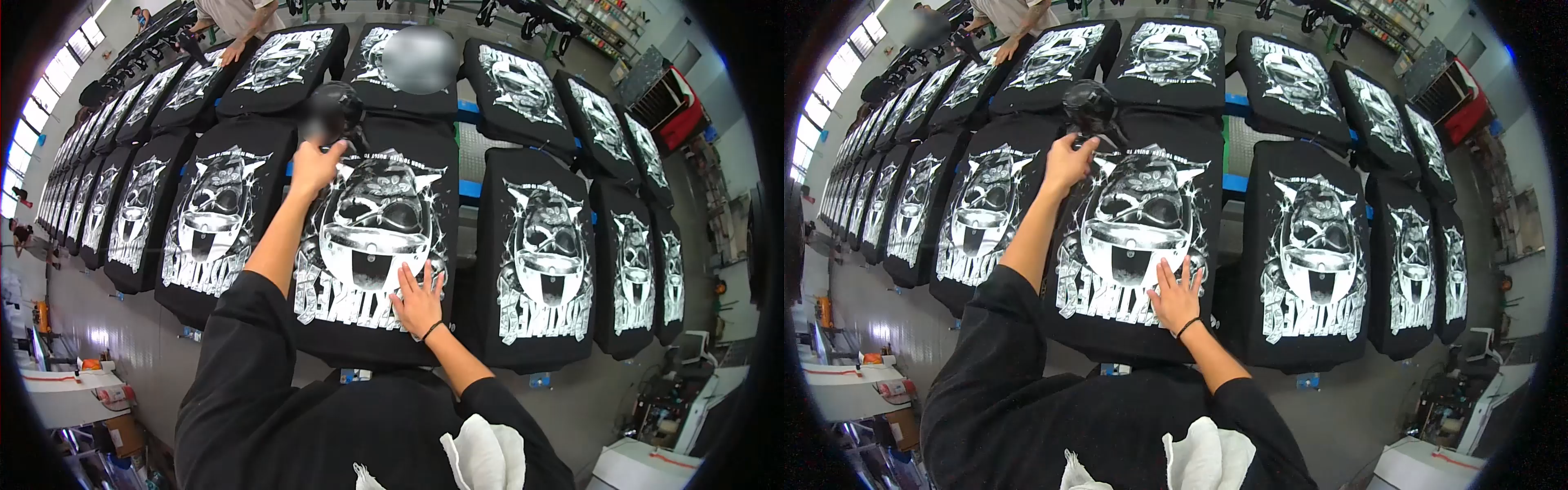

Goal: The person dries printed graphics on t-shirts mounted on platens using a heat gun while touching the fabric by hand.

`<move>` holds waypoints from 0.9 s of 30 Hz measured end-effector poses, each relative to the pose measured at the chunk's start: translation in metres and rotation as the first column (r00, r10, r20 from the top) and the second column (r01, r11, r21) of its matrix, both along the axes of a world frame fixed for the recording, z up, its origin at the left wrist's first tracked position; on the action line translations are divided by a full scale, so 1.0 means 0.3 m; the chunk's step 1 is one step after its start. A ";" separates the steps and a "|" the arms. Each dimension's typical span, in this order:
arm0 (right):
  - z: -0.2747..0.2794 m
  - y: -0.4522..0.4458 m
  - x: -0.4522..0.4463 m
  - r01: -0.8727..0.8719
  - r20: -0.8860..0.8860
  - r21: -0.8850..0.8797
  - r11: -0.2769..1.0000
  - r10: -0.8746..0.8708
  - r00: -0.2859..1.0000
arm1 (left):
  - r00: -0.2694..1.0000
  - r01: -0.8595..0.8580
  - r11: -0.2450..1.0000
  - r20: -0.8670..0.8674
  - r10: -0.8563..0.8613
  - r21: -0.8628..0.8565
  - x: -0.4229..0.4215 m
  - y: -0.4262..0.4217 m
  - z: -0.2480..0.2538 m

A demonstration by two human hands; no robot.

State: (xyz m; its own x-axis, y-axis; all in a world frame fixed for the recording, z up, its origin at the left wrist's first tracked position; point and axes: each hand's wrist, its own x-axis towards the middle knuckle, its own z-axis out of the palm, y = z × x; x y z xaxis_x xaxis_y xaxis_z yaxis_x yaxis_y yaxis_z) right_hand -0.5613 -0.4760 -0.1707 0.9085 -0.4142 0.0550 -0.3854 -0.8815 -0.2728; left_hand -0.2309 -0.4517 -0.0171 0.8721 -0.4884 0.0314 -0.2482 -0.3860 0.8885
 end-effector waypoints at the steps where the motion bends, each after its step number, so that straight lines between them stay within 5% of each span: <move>1: -0.003 0.002 -0.001 -0.004 -0.007 0.002 1.000 0.004 1.000 | 0.972 -0.078 0.997 0.220 0.077 -0.006 0.020 0.037 -0.021; 6: -0.013 -0.002 -0.002 -0.059 0.010 0.006 0.998 0.059 0.998 | 0.973 -0.017 0.998 -0.229 0.002 -0.067 -0.135 0.407 0.091; 12: -0.006 -0.040 -0.003 -0.157 -0.031 0.022 0.987 0.158 0.987 | 0.952 -0.135 0.989 -0.285 0.115 -0.053 -0.513 0.778 0.167; 17: -0.033 -0.106 -0.040 -0.238 0.029 -0.049 0.970 0.240 0.970 | 0.882 -0.425 0.902 -0.192 0.431 0.074 -0.834 0.873 0.188; 21: 0.002 -0.201 -0.184 -0.295 0.261 -0.017 0.955 0.289 0.921 | 0.867 -0.414 0.907 -0.271 0.418 0.074 -1.091 0.845 0.222; 27: 0.089 -0.429 -0.539 -0.309 0.553 0.160 0.938 0.174 0.815 | 0.934 -0.179 0.981 -0.302 0.192 0.072 -1.389 0.595 0.205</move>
State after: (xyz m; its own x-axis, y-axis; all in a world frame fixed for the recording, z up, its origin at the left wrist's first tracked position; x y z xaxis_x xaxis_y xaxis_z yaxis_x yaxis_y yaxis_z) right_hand -0.7230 -0.6046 -0.1440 0.8411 -0.2470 0.4813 0.0919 -0.8116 -0.5770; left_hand -0.6477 -0.2733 0.0445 0.9114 -0.3119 -0.2685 0.1129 -0.4378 0.8919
